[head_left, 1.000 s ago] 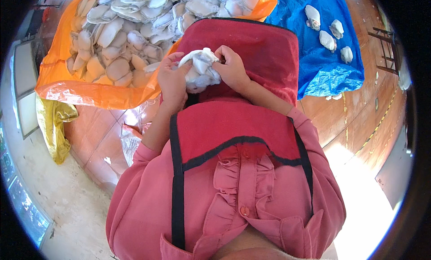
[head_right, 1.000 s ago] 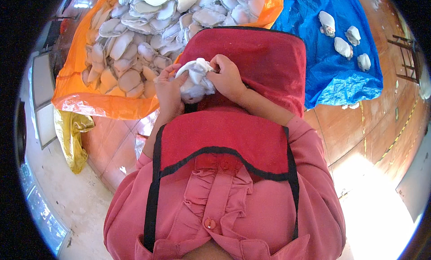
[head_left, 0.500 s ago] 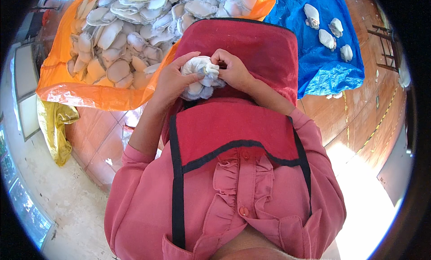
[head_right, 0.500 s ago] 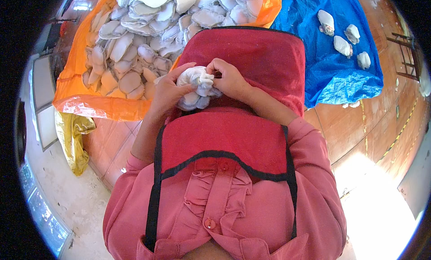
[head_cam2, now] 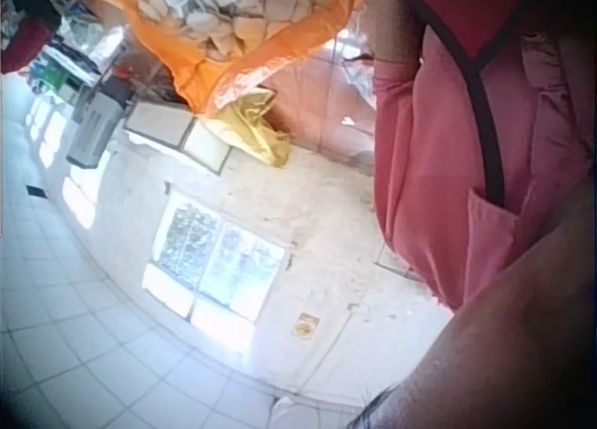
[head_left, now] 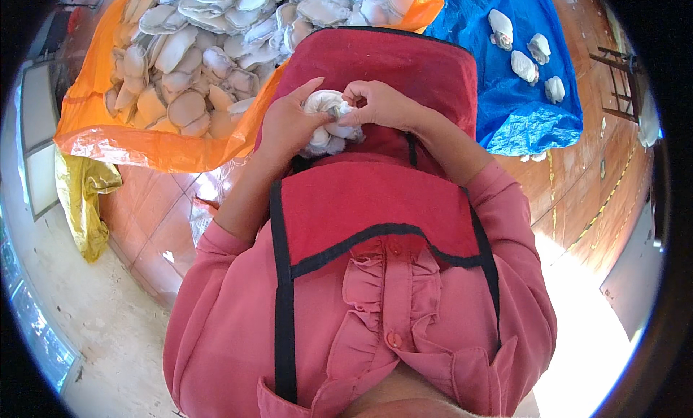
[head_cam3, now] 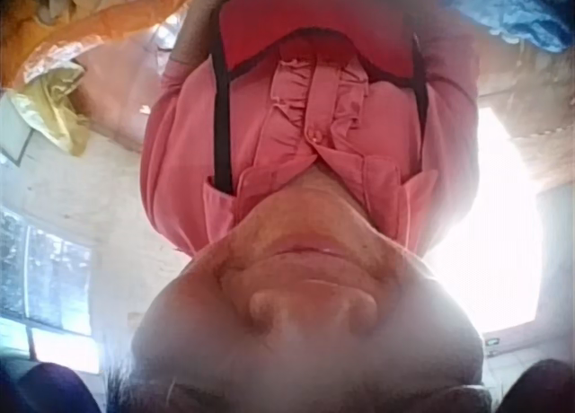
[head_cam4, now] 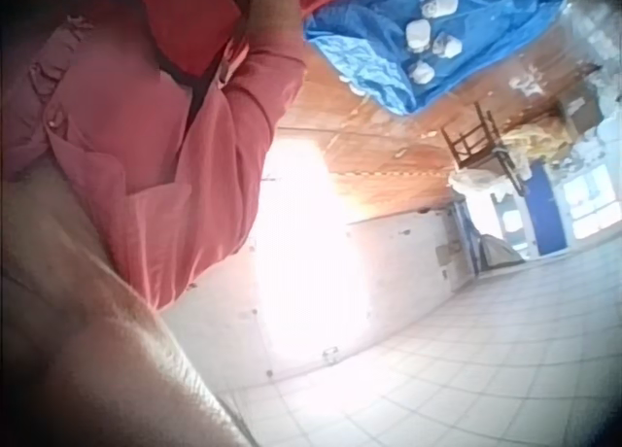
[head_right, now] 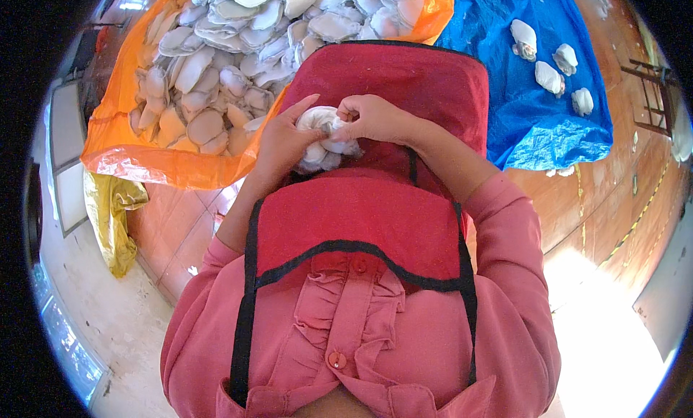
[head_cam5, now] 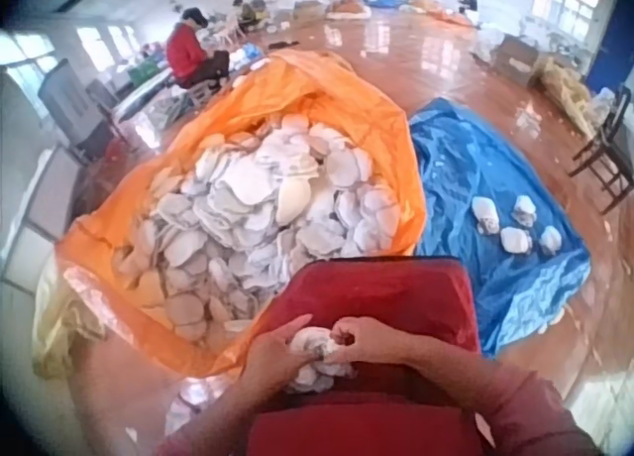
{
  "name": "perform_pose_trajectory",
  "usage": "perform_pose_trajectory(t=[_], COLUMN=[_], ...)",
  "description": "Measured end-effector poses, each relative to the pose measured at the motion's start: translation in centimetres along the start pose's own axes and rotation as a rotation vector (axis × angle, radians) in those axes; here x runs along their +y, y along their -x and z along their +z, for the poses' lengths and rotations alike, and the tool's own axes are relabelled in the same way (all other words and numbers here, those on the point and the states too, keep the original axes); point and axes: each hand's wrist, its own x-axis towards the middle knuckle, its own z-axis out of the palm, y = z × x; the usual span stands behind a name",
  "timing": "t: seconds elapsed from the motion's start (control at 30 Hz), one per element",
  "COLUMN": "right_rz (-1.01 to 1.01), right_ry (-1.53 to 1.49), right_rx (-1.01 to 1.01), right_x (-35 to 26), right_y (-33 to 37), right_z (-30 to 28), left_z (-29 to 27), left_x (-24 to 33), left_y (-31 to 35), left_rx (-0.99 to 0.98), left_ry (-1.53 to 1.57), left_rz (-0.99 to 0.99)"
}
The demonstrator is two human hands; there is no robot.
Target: The person repeatedly picks up white fabric pieces from a large orange bag, stuffs them around a small doll-like object, and places the finished items onto a blue tarp. The process is repeated continuously throughout the clip.
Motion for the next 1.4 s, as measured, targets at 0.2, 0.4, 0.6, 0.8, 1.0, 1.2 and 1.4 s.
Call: perform_pose_trajectory(t=[0.2, 0.4, 0.6, 0.8, 1.0, 1.2, 1.4], right_rz=[-0.133, -0.453, -0.425, -0.320, -0.196, -0.455, -0.620], right_ry=[0.117, 0.118, -0.072, 0.044, 0.183, 0.399, 0.399], right_rx=[0.239, 0.578, 0.411, 0.039, -0.049, 0.007, 0.201], right_x=[1.0, 1.8, 1.5, -1.6, -2.4, -2.7, -1.9], right_y=[-0.4, -1.9, -2.3, -2.5, -3.1, -3.1, -3.4], right_z=[1.8, 4.2, 3.5, -0.6, -1.3, -0.7, 1.2], left_z=[-0.7, -0.4, -0.7, -1.5, -2.1, -4.0, -4.2], left_x=[-1.7, -2.3, -1.2, -2.5, -2.1, -4.3, -6.1], left_y=[-1.0, -0.8, -0.5, -1.4, -2.2, -3.1, -3.1], left_rx=[-0.197, -0.231, -0.021, 0.102, 0.040, -0.247, -0.374], left_ry=[0.581, 1.139, 0.979, 0.755, 0.633, 1.015, 1.334], left_rz=[-0.195, -0.445, -0.330, -0.170, -0.150, -0.327, -0.446])
